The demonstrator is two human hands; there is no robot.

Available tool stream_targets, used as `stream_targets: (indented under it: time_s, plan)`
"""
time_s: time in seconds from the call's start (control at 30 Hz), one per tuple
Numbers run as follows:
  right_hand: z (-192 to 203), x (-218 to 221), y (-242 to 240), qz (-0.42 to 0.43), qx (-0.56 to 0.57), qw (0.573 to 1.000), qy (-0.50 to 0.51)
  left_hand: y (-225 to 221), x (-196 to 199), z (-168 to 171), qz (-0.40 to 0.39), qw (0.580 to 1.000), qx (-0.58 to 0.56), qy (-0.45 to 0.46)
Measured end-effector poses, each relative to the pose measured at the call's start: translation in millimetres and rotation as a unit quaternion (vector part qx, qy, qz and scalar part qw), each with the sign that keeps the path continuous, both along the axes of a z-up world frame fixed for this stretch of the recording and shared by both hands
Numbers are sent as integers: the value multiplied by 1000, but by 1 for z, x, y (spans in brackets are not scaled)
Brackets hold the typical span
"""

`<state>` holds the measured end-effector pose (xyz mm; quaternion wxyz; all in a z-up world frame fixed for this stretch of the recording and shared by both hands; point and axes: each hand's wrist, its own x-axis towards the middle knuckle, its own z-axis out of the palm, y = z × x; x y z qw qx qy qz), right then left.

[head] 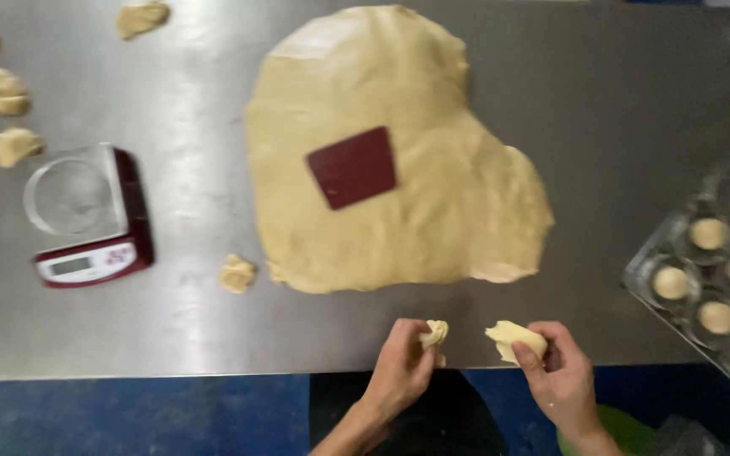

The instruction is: Cutting dough into portions, weighing them, rolling them into balls, and placing them into a baking tray.

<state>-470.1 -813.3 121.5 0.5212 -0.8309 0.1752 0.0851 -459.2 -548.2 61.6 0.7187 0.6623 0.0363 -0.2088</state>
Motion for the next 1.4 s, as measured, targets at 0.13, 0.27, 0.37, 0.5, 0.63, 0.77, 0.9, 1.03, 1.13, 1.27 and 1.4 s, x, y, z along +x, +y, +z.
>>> stream_targets:
  time_s: [0.13,0.27,0.37,0.5,0.63,0.77,0.9,1.03,1.13,1.27,1.4]
  plan:
    - [-77,0,-106,112,-355,928,-21,-47,26,-56,-156,815,387,-401]
    - [-115,42,-78,74,-420,887,-175,-117,29,-40,-77,783,466,-404]
    - [-110,4,-47,97,-405,890,-185,-131,-13,-38,-1,783,527,-332]
    - [-146,-20,-144,263,-401,852,-212,-93,-3,-37,-43,748,503,-431]
    - [-106,69,-112,117,-443,861,-222,-125,47,-29,-8,783,517,-346]
    - [-113,9,-80,59,-379,911,-153,-142,-20,-43,80,786,533,-302]
    - [-121,15,-154,168,-416,863,-230,-87,1,-46,-54,762,502,-405]
    - [-109,68,-121,52,-408,886,-214,-138,22,-76,-1,755,557,-346]
    - [-113,30,-63,71,-475,830,-284,-171,-16,-40,12,707,577,-409]
    - [-110,-19,-138,143,-338,903,-226,-90,-31,-57,-231,648,603,-405]
    - [-106,38,-137,101,-426,883,-167,-122,24,-46,-15,767,512,-386]
